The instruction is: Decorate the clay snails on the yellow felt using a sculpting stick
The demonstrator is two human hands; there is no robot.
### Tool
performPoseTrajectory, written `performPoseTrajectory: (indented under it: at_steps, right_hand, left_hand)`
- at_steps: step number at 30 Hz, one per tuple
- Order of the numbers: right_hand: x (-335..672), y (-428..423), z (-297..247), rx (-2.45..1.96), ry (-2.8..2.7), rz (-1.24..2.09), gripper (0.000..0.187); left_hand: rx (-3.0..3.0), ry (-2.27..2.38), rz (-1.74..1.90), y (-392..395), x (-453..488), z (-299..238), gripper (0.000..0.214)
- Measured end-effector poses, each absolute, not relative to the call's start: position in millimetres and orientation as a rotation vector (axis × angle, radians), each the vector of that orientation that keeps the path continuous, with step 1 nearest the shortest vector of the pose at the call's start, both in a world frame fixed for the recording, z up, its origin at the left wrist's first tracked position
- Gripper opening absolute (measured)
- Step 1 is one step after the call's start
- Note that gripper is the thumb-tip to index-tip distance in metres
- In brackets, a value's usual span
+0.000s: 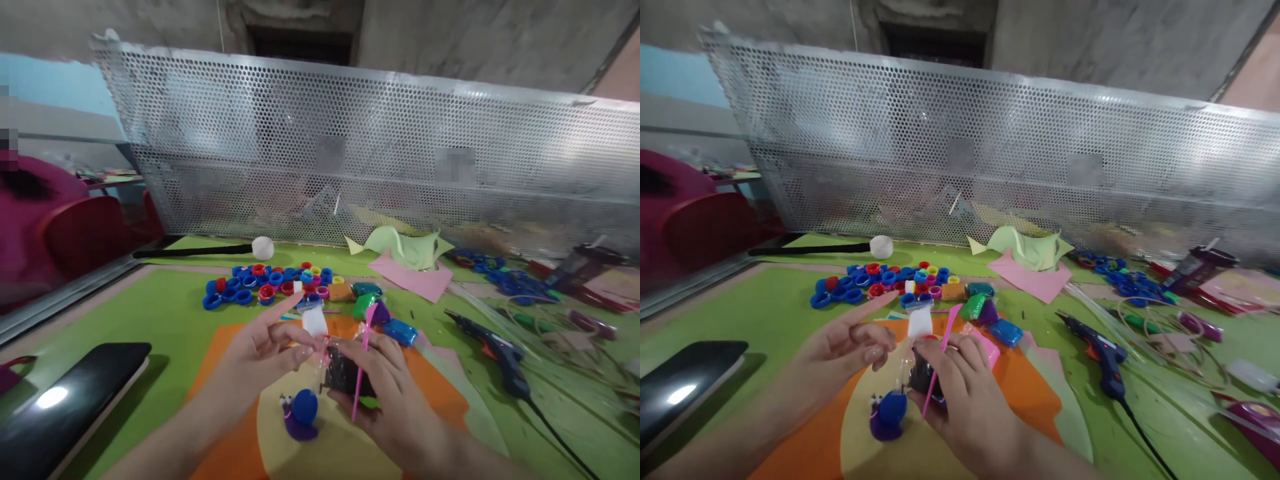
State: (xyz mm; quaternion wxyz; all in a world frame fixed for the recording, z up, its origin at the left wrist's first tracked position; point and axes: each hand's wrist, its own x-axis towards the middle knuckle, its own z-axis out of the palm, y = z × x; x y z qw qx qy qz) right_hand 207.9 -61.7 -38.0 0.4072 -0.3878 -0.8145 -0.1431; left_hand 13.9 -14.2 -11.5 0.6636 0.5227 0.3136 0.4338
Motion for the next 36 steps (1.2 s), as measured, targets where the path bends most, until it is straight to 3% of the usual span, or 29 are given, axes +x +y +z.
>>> performPoseTrajectory:
  at_steps: [10,14,17,19,21,24,27,29,34,36]
  right_hand:
    - [211,-65,-28,-0.912,-1.972,-0.377,0.024]
    - [211,-68,-27,-0.875,-1.941,-0.397,0.026]
    - [212,-68,-28,-0.855,-1.936,-0.392,0.027]
    - [212,-69,-29,-0.844,-1.947,-0.381,0.028]
    - [212,-69,-30,-0.834,-1.964,-0.379,0.027]
    - [210,-69,-32,-0.821,-1.975,-0.396,0.024]
    - [208,-69,-31,-0.795,-1.974,-0.428,0.019]
    - [206,-69,-30,-0.784,-1.968,-0.446,0.017]
    - [204,-70,-30,-0.761,-1.970,-0.455,0.014]
    - [204,-70,-31,-0.745,-1.979,-0.457,0.013]
  left_hand:
    - [1.497,0.915,0.921,-22,18,-1,0.082]
    - [1.652,0.940,0.920,-24,18,2,0.056]
    - [1.732,0.929,0.966,-25,18,1,0.020]
    - [1.784,0.927,0.999,-26,19,-1,0.012]
    - [1.795,0.936,0.991,-27,19,-2,0.024]
    - [1.749,0.966,0.919,-29,20,-2,0.065]
    - [1.703,0.973,0.840,-31,21,-1,0.075]
    - [1.694,0.958,0.796,-31,21,-1,0.068]
    - [1.738,0.927,0.796,-31,22,-1,0.023]
    - [1.736,0.935,0.820,-32,24,-3,0.024]
